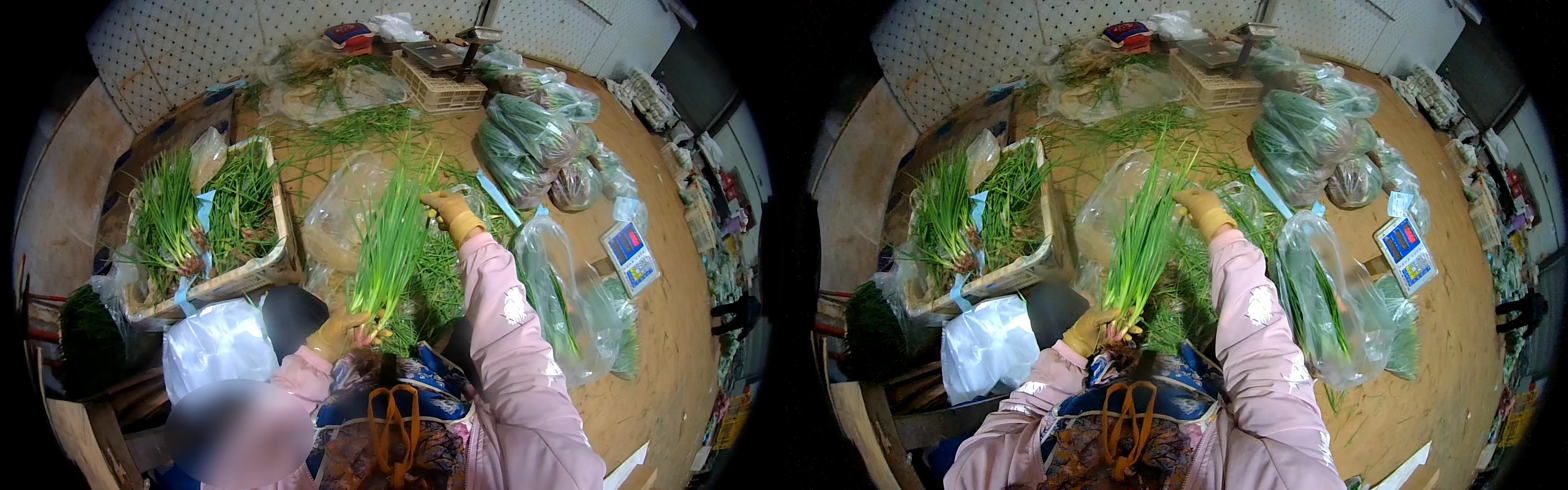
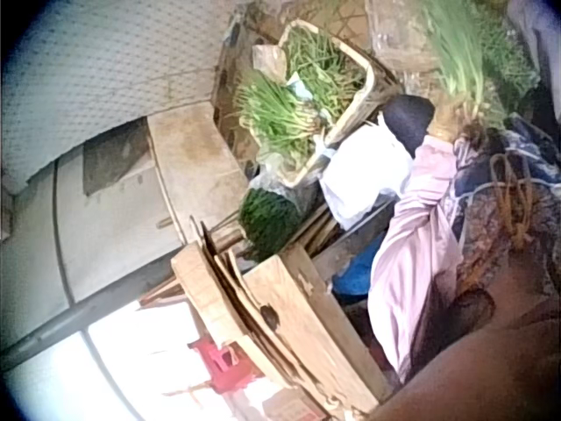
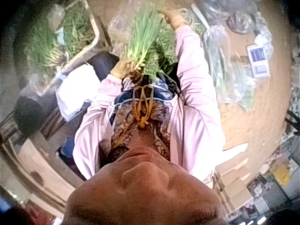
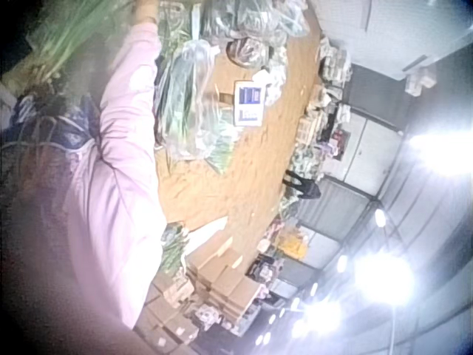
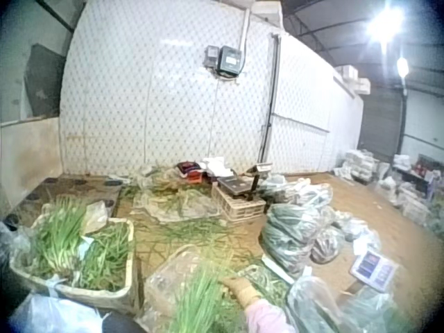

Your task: The person sorts bundles of green onions, removing loose leaves by hand and placing the bundles into plastic bags before weighing them on a digital scale.

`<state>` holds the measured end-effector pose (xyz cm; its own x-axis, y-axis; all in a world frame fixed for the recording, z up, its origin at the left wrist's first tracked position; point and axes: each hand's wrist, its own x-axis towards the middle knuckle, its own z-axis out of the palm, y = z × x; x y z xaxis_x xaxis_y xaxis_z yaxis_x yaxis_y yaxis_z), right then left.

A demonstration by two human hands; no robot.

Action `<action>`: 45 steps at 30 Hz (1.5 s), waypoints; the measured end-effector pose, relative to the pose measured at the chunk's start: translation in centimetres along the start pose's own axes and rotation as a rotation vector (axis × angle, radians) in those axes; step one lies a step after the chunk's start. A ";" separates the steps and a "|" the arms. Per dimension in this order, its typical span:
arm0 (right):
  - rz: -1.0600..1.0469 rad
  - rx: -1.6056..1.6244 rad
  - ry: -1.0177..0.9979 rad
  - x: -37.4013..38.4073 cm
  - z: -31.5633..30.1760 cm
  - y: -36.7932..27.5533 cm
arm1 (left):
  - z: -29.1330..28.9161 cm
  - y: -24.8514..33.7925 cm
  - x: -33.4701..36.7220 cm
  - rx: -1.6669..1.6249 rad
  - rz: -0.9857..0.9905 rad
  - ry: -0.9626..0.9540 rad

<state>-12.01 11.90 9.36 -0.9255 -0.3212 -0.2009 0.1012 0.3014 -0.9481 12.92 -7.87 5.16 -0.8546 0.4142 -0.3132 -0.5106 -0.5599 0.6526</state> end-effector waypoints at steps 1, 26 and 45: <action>0.095 0.082 0.023 -0.8 0.5 -1.2 | -0.4 -0.1 -0.3 0.000 0.006 0.001; 0.052 -0.015 0.142 -2.6 -1.1 -0.5 | -0.3 -0.2 0.2 0.061 -0.101 -0.076; -0.418 -1.223 0.349 -3.1 -9.1 4.6 | 0.0 -0.1 1.2 0.256 0.096 0.128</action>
<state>-11.99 22.42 7.84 -0.8694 -0.3965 0.2948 -0.4304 0.9008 -0.0578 11.95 -7.26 4.69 -0.9110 0.2651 -0.3160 -0.4006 -0.3863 0.8308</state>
